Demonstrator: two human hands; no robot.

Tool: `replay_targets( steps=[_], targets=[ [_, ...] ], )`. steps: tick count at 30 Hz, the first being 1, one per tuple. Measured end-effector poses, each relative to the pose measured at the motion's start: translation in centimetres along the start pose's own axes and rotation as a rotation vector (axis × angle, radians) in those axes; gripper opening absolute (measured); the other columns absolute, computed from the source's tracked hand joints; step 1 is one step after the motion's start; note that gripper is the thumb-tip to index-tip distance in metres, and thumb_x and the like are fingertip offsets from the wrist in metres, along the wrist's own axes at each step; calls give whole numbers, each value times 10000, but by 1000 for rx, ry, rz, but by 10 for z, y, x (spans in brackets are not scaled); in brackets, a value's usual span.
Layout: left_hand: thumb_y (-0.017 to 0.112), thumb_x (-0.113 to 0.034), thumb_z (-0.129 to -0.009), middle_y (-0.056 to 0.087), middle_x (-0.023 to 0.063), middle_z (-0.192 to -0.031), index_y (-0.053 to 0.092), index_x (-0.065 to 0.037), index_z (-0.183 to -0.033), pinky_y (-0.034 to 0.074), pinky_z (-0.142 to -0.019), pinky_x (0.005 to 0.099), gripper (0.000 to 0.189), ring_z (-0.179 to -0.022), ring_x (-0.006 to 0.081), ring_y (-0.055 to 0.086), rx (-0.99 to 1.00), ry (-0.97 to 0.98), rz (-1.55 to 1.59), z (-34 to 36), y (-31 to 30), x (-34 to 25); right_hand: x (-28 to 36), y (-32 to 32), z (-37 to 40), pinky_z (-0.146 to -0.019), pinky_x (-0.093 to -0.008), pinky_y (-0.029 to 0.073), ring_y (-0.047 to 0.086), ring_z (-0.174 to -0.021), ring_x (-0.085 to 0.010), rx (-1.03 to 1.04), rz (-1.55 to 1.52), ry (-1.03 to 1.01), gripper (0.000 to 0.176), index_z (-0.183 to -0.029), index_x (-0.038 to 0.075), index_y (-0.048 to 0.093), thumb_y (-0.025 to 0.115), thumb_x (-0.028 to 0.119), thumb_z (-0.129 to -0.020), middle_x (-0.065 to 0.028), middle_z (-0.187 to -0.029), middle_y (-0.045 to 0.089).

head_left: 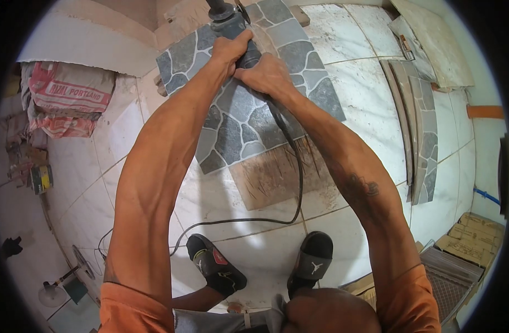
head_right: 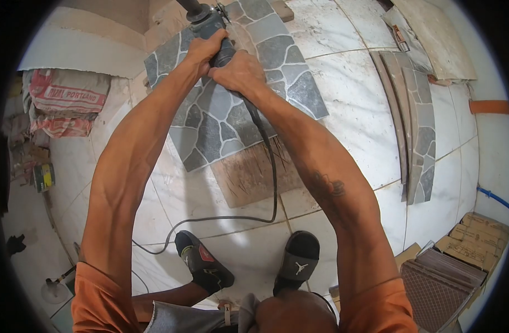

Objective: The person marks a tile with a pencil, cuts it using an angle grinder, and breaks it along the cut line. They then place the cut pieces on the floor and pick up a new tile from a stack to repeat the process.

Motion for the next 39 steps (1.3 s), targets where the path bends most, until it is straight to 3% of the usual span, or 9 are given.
replay_targets(
  steps=[2,18,21,24,30,33,36,39],
  targets=[
    [746,-210,-808,669,158,-919,616,148,-1033,569,-628,368,442,-730,233,674,17,-41,-12,9,2,0,-3,1,3,-862,-442,558,692,-1029,-404,-7,-19,-36,686,-1031,-101,699,776,481,-678,-308,-1082,689],
    [739,-208,-797,663,143,-865,632,128,-963,549,-576,356,390,-671,213,654,41,-1,-15,24,4,21,-14,0,30,-872,-445,551,684,-1031,-422,-22,19,-5,693,-1062,-126,669,780,443,-683,-313,-1064,689],
    [742,-206,-795,662,141,-855,633,124,-950,545,-565,360,381,-662,212,651,50,20,0,30,6,26,-19,-1,39,-870,-444,553,685,-1027,-422,-97,14,-25,681,-1048,-121,676,781,441,-678,-313,-1059,689],
    [747,-205,-793,664,141,-857,634,124,-946,543,-562,365,380,-661,215,652,37,15,-18,29,6,28,-18,-1,40,-875,-448,543,690,-997,-440,-79,-8,-52,784,-1021,-185,645,780,504,-671,-351,-1019,681],
    [743,-199,-798,662,138,-855,637,122,-941,540,-568,364,366,-664,216,652,12,10,-32,35,6,26,-22,2,40,-866,-451,540,690,-983,-446,-40,-24,-25,729,-947,-168,676,778,502,-677,-356,-999,681],
    [738,-193,-803,661,134,-845,639,122,-942,535,-567,357,359,-659,210,646,7,41,-36,44,6,29,-27,6,45,-852,-458,540,689,-974,-452,-74,-75,-114,717,-953,-166,677,780,487,-677,-364,-997,676],
    [739,-197,-801,661,134,-837,640,123,-940,529,-563,353,363,-655,205,640,24,42,-31,39,8,45,-35,8,53,-892,-454,542,674,-1043,-439,21,-29,-19,725,-1076,-140,635,783,447,-677,-340,-1060,674],
    [743,-205,-793,659,132,-831,640,120,-931,524,-559,352,368,-649,203,635,26,30,-41,40,8,48,-35,6,56,-900,-453,539,670,-1048,-444,-15,3,7,735,-1078,-144,632,785,451,-676,-345,-1063,671]
  ],
)
Point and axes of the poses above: each hand's wrist, its own z-axis away from the middle knuckle, its own y-axis out of the palm, x = y × z, the point moved 8 cm from there along -z, towards the middle knuckle
